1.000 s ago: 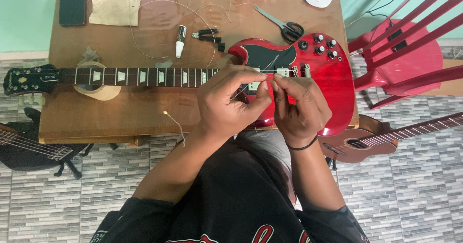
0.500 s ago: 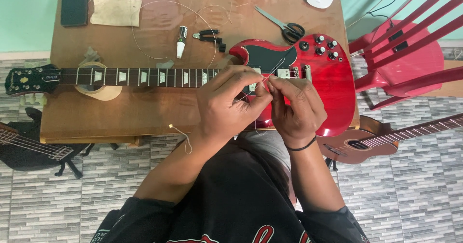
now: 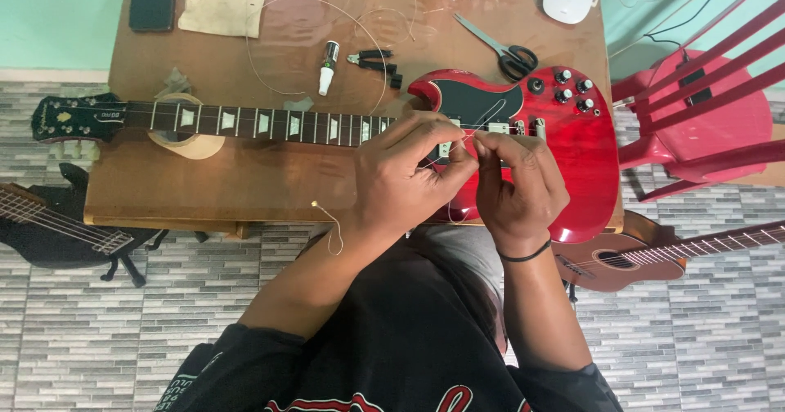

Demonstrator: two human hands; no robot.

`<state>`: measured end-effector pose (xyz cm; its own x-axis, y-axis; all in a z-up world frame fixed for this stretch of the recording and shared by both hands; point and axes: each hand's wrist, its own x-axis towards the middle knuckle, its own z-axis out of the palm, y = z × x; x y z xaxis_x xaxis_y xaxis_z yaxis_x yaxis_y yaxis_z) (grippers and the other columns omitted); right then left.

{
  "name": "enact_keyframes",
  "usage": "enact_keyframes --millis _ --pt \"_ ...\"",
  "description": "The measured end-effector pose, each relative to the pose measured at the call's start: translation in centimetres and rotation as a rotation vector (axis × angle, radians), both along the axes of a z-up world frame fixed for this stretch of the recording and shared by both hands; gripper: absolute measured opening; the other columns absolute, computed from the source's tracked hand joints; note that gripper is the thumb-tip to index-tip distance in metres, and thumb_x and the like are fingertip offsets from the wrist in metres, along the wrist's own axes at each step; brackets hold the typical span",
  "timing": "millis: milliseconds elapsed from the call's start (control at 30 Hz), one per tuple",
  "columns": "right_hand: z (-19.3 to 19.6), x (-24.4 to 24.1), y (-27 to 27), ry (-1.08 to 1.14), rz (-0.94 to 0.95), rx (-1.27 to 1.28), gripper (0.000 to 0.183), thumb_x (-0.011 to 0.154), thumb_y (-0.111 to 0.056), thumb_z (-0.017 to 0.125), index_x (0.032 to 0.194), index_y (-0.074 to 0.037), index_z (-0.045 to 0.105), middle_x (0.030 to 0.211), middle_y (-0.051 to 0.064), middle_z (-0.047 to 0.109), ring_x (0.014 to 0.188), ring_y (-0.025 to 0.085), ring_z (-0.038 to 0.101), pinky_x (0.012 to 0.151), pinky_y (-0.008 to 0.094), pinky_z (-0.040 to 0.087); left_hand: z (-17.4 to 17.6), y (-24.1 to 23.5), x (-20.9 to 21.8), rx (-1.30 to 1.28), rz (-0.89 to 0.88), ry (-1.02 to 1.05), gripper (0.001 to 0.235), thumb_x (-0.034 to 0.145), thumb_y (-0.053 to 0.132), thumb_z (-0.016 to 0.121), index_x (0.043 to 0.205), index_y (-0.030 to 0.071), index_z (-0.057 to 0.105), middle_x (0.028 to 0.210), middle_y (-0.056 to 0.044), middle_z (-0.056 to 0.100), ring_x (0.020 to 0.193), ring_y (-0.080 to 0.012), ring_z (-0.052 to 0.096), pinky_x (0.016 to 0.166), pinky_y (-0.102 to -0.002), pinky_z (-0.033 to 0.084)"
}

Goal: The person threads a guitar string through the bridge of a red electric guitar, then pulls and adjusts the string to secure it. The hands manipulate the string and bridge components throughout the clip.

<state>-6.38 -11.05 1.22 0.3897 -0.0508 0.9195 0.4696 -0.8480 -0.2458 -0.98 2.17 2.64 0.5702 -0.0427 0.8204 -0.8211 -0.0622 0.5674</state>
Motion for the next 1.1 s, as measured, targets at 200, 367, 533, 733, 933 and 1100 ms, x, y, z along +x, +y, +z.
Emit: enact_keyframes --millis 200,367,533,733,933,1100 --pt "-0.5 -0.2 -0.3 0.041 0.001 -0.017 0.012 0.096 0.011 0.076 0.096 -0.001 0.078 0.082 0.01 0.072 0.069 0.028 0.068 0.067 0.038 0.057 -0.5 0.5 0.3 0.008 -0.027 0.008 0.017 0.076 -0.003 0.073 0.083 0.012 0.07 0.075 -0.004 0.068 0.068 -0.026 0.072 0.063 -0.035 0.06" --pt "-0.6 -0.3 -0.4 0.044 -0.002 -0.046 0.011 0.098 0.009 0.074 0.096 -0.001 0.078 0.082 0.01 0.072 0.069 0.029 0.068 0.068 0.038 0.057 -0.5 0.6 0.4 -0.011 -0.019 0.015 0.017 0.077 -0.002 0.072 0.084 0.013 0.069 0.075 -0.001 0.068 0.068 -0.0224 0.071 0.065 -0.033 0.06" --pt "-0.8 -0.1 -0.2 0.06 0.048 -0.022 0.01 0.1 0.01 0.075 0.095 0.001 0.078 0.082 0.012 0.072 0.067 0.03 0.066 0.067 0.039 0.055 -1.0 1.2 0.9 -0.027 -0.07 0.031 0.016 0.079 0.001 0.072 0.083 0.016 0.068 0.075 0.0 0.067 0.071 -0.0221 0.071 0.07 -0.033 0.06" --pt "-1.4 0.7 -0.1 0.093 0.164 0.011 0.011 0.099 0.012 0.075 0.092 0.004 0.076 0.083 0.015 0.073 0.069 0.035 0.068 0.068 0.042 0.056 -1.3 2.7 1.5 0.002 -0.125 0.069 0.017 0.079 0.002 0.073 0.077 0.017 0.066 0.074 0.002 0.067 0.071 -0.0231 0.07 0.07 -0.033 0.059" --pt "-1.8 1.2 0.9 0.176 0.213 0.008 0.008 0.101 0.008 0.076 0.095 0.004 0.077 0.082 0.016 0.071 0.069 0.037 0.067 0.067 0.044 0.054 -1.0 4.8 1.9 0.11 -0.091 0.016 0.017 0.08 -0.002 0.07 0.077 0.015 0.064 0.072 0.0 0.064 0.07 -0.0246 0.07 0.068 -0.033 0.058" --pt "-1.3 1.4 1.2 0.195 0.25 0.061 0.008 0.103 0.012 0.073 0.097 0.007 0.076 0.083 0.018 0.07 0.071 0.036 0.067 0.069 0.043 0.054 -0.9 5.3 1.9 0.076 -0.139 0.09 0.018 0.082 0.001 0.071 0.084 0.018 0.071 0.077 0.001 0.07 0.074 -0.0223 0.073 0.071 -0.033 0.06"
